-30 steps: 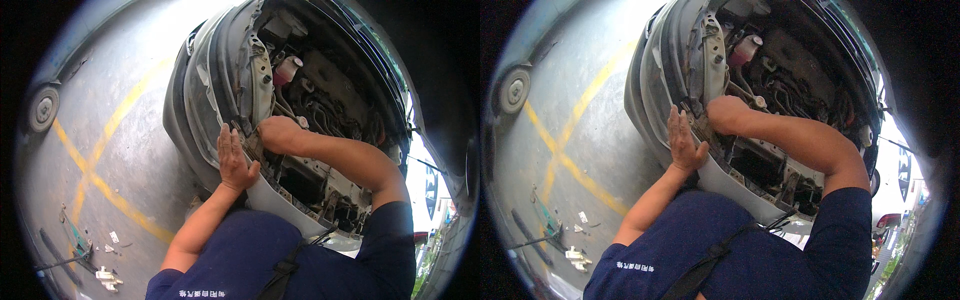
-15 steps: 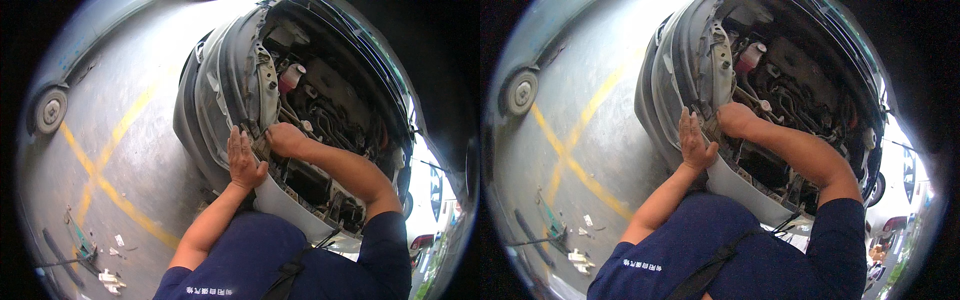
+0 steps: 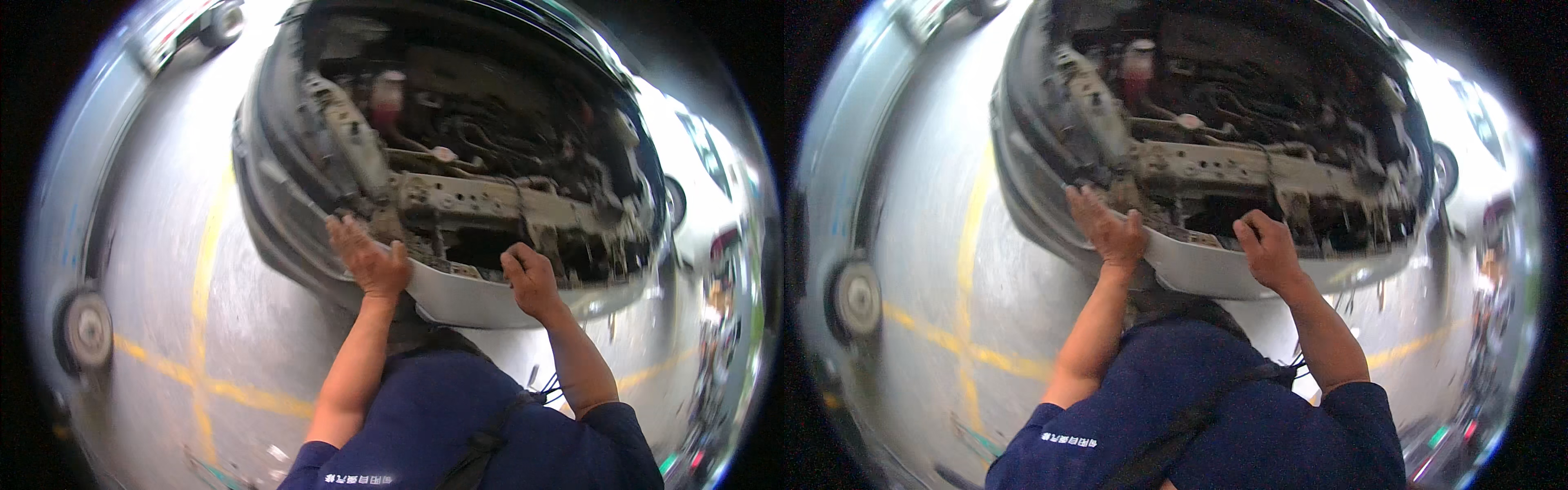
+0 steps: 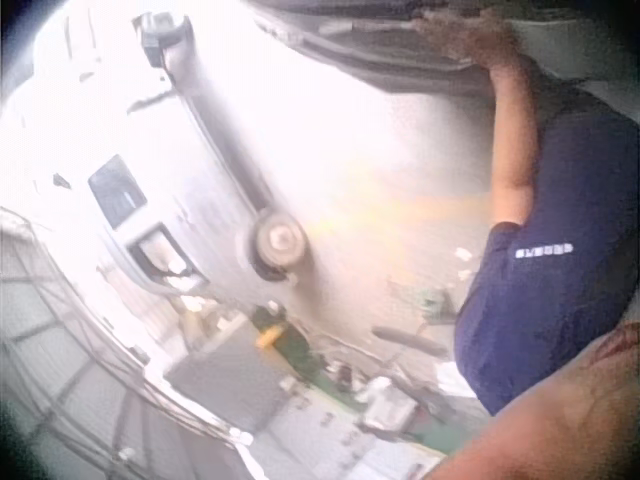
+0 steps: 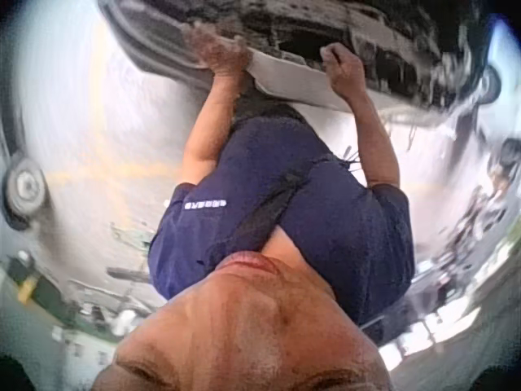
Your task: The person aligns and secures a car front bumper to the vehicle using a cordless drill and hand adjustments. They repeatedly position the bumper, fasten screws, and check fitment along the edges and center grille area.
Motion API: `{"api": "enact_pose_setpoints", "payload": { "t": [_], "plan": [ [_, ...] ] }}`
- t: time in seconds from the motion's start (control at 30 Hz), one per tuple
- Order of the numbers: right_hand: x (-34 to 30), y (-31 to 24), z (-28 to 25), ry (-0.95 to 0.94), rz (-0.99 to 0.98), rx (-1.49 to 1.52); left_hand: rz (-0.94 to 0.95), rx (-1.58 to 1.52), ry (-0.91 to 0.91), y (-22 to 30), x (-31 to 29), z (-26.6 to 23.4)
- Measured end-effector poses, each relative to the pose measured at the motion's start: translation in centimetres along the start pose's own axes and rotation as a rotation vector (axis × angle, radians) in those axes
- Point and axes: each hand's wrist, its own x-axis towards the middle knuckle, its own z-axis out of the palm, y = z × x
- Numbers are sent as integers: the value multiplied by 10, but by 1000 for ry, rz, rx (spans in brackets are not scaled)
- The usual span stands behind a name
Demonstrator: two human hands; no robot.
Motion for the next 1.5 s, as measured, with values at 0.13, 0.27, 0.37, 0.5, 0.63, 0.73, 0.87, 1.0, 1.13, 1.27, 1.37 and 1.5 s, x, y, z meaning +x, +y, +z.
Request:
{"api": "enact_pose_setpoints", "payload": {
  "t": [0.13, 0.27, 0.37, 0.5, 0.63, 0.73, 0.87, 1.0, 1.13, 1.27, 1.37, 1.5],
  "plan": [
    [-92, 52, -3, 317, 129, -35, 132, 83, 44, -44, -18, 20],
    [-187, 92, 17, 252, 236, -58, 241, 207, 91, -76, -12, 23],
    [-276, 146, 66, 181, 484, -39, 131, 400, -27, -72, 2, 26],
    [-408, 236, 139, 0, 1041, 135, 280, 1072, -175, -49, 15, 27],
    [-492, 251, 162, 384, 1234, 319, 518, 874, 38, -42, 11, 12],
    [-546, 252, 157, 587, 1442, 467, 535, 110, 73, 53, -51, 29],
    [-622, 274, 185, 737, 1608, 577, 898, -360, -233, 208, -186, 56],
    [-669, 286, 249, 492, 1679, 685, 794, -817, -811, 328, -306, 55],
    [-658, 261, 263, 416, 1655, 724, 773, -981, -1099, 400, -361, 73],
    [-652, 300, 211, 296, 1595, 797, 589, -977, -1316, 451, -412, 111],
    [-648, 378, 158, 374, 1639, 828, 390, -961, -1503, 496, -467, 163],
    [-645, 491, 46, 629, 1719, 856, 642, -806, -1667, 603, -527, 236]
  ]
}}
